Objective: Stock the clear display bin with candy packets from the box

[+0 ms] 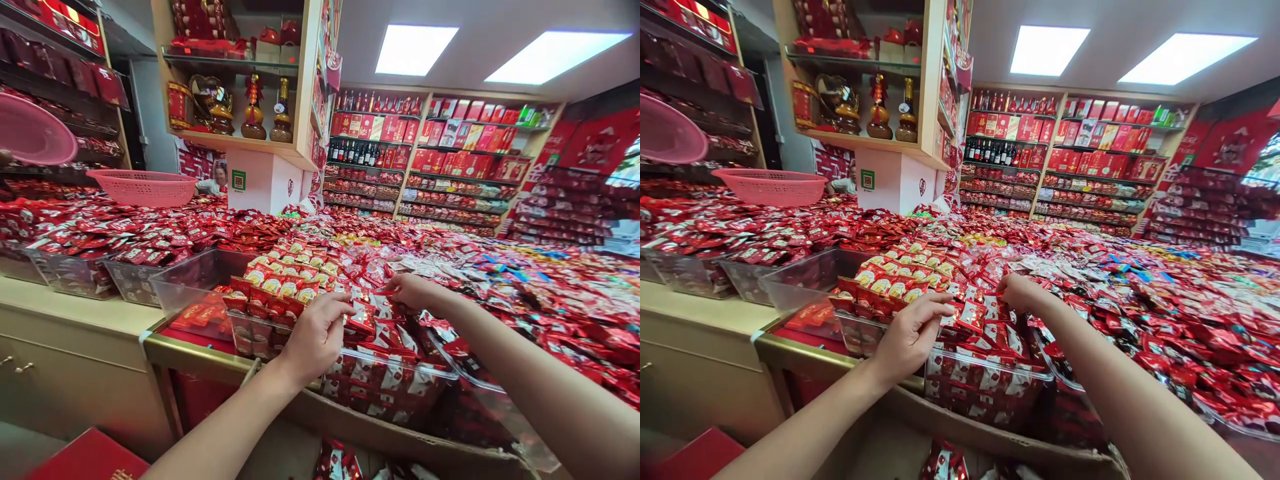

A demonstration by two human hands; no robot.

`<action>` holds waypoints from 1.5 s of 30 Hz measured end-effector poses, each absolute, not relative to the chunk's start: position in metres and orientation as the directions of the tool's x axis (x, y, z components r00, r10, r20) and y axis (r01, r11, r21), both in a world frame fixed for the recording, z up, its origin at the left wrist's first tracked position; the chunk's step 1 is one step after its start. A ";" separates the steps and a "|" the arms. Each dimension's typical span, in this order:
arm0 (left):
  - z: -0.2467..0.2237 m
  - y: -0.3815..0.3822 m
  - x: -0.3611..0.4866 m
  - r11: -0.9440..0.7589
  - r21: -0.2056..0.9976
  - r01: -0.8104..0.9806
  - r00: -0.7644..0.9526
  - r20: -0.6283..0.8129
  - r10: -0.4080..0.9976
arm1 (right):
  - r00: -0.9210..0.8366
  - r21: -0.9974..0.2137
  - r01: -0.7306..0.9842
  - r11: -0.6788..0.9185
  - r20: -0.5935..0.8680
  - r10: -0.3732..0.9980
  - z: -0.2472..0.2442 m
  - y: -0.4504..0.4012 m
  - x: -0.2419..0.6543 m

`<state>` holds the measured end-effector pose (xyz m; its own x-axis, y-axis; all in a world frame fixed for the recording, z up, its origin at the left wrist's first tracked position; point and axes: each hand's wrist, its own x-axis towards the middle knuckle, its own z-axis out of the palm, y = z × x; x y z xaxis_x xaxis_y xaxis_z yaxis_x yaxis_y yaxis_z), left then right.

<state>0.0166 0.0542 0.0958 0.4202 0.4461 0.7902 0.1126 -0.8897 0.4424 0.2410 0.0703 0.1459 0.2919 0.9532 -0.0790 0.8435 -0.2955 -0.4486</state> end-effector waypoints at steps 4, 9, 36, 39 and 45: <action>0.097 0.056 0.016 -0.889 0.445 0.112 0.400 0.799 0.450 | 0.285 -0.421 0.845 -0.331 -0.168 0.943 0.147 0.068 0.240; 0.097 0.056 0.017 -0.895 0.434 0.103 0.405 0.803 0.436 | 0.294 -0.427 0.817 -0.388 -0.270 0.917 0.136 0.069 0.238; 0.095 0.069 0.008 -0.888 0.316 0.334 0.490 0.747 0.450 | 0.094 -0.527 0.835 -0.159 -0.149 0.984 0.126 0.098 0.183; 0.095 0.067 0.008 -0.880 0.244 0.407 0.554 0.700 0.450 | 0.102 -0.441 0.888 -0.132 -0.091 0.991 0.123 0.100 0.184; 0.095 0.065 0.010 -0.858 0.177 0.482 0.603 0.643 0.472 | 0.061 -0.340 0.939 -0.049 0.024 0.998 0.125 0.092 0.182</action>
<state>0.0096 0.0646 0.0946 0.6034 0.4719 0.6428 0.4825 -0.8579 0.1768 0.1819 0.0916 0.1246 0.0605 0.9979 0.0241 0.9392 -0.0487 -0.3400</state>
